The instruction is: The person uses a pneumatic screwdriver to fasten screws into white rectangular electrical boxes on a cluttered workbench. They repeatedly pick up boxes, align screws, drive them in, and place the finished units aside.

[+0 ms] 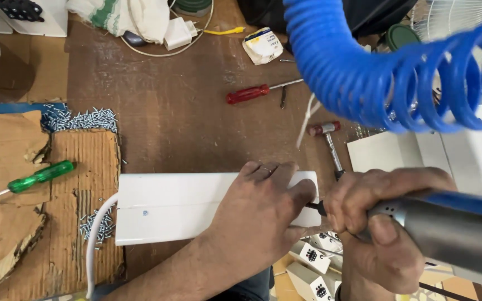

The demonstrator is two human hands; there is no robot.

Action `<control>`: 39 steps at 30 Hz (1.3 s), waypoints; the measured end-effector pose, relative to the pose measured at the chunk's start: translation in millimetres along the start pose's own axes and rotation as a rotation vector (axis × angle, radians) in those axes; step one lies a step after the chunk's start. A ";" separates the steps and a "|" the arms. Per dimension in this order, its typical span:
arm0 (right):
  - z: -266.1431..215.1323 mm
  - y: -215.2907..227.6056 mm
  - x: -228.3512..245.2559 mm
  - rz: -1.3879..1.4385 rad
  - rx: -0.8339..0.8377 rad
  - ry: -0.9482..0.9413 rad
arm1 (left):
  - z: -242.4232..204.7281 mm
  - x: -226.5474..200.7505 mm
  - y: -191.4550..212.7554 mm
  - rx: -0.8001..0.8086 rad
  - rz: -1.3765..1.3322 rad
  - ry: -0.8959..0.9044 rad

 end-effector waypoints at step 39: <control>-5.1 7.1 -12.4 0.140 -0.002 -0.045 | -6.0 -3.9 -2.8 -0.019 0.105 -0.031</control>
Point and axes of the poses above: each hand's wrist, its own z-axis towards the middle knuckle, its own y-axis out of the back of the hand, x = y × z, the point moved 5 cm from there along z, towards the middle knuckle, and after that the axes turned 15 degrees about y, right-handed, at the moved point
